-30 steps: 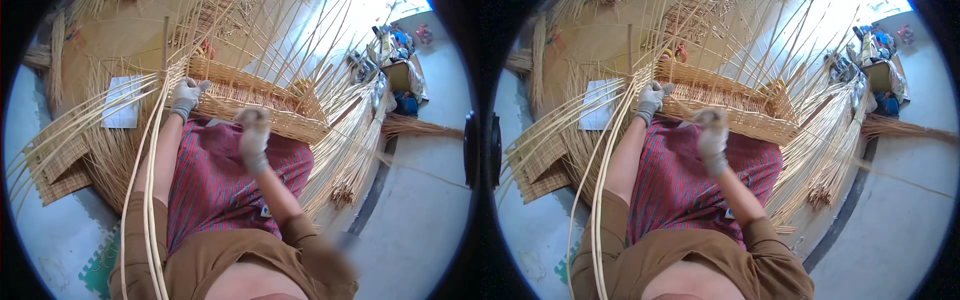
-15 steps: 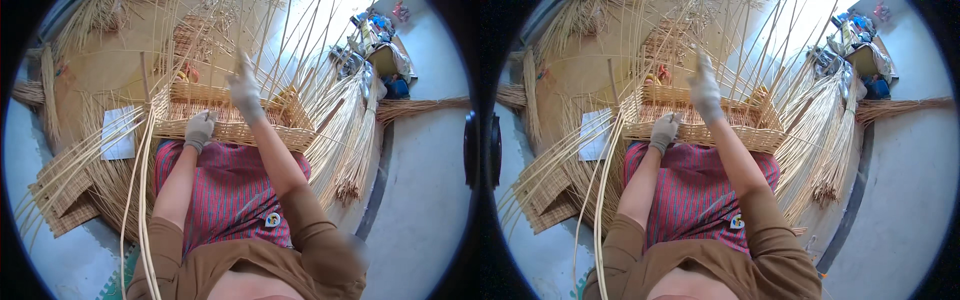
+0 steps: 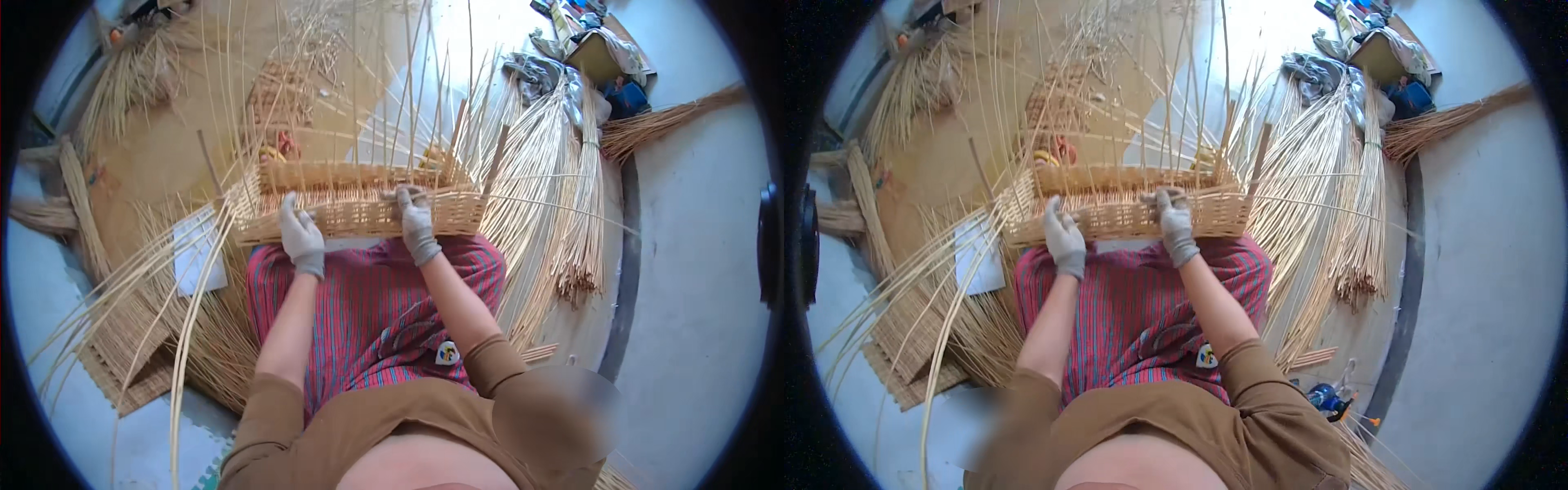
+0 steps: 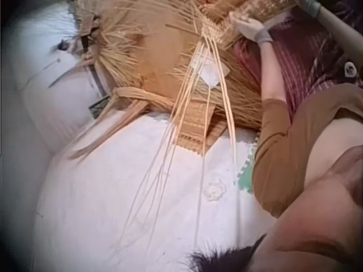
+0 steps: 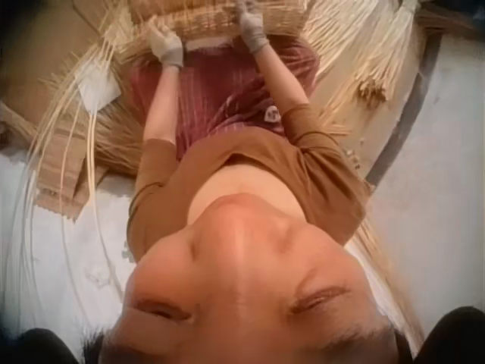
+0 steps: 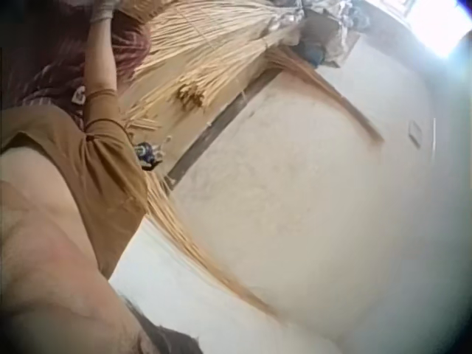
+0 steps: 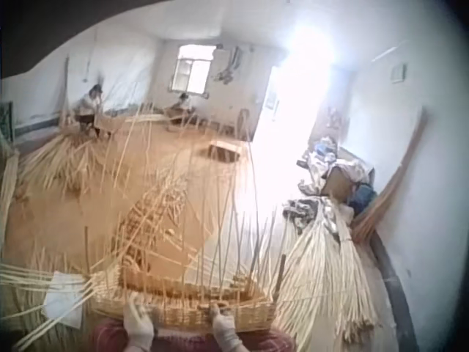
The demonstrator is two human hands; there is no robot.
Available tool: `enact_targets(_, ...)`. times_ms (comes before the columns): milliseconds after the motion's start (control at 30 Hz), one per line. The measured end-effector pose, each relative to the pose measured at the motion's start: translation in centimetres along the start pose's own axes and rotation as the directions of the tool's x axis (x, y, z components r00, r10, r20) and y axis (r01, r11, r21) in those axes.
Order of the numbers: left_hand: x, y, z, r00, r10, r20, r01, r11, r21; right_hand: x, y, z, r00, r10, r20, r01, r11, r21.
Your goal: The person is weaving a wicker basket using long reeds or straw and measuring the progress with a tape measure.
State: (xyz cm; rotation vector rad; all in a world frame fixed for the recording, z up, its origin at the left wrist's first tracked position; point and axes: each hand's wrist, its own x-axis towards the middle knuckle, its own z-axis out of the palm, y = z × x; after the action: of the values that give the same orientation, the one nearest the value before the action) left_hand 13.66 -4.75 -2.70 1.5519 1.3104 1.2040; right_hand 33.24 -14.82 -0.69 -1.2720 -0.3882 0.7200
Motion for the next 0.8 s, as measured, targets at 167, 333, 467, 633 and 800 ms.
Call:
enact_targets(167, 2.7, 4.2, 4.3, 0.785, -0.190, 0.590, 0.015, 0.958, 0.288, -1.7, -2.2, -1.2, 0.991, -0.002, -0.137, 0.024, 0.987, 0.157)
enact_targets(333, 2.9, 3.6, 5.2, 0.500, -0.465, 0.730, 0.403, 0.872, 0.280, 1.2, -4.9, -0.7, 0.973, -0.218, -0.075, 0.206, 0.968, -0.142)
enact_targets(467, 1.2, 5.5, 7.4, 0.611, -0.418, 0.673, 0.362, 0.903, 0.232, 10.4, -9.5, 7.2, 0.721, -0.516, 0.463, 0.672, 0.353, -0.651)
enact_targets(633, 3.0, 4.5, 6.2, 0.751, -0.304, 0.586, 0.036, 0.906, 0.423, 6.7, -6.6, -4.4, 0.925, -0.273, 0.266, 0.315, 0.940, -0.131)
enact_targets(800, -1.7, 6.2, 7.2, 0.976, 0.217, 0.020, -0.218, 0.965, 0.143, -0.2, -5.6, -11.0, 0.998, 0.026, -0.061, -0.029, 0.998, -0.047)
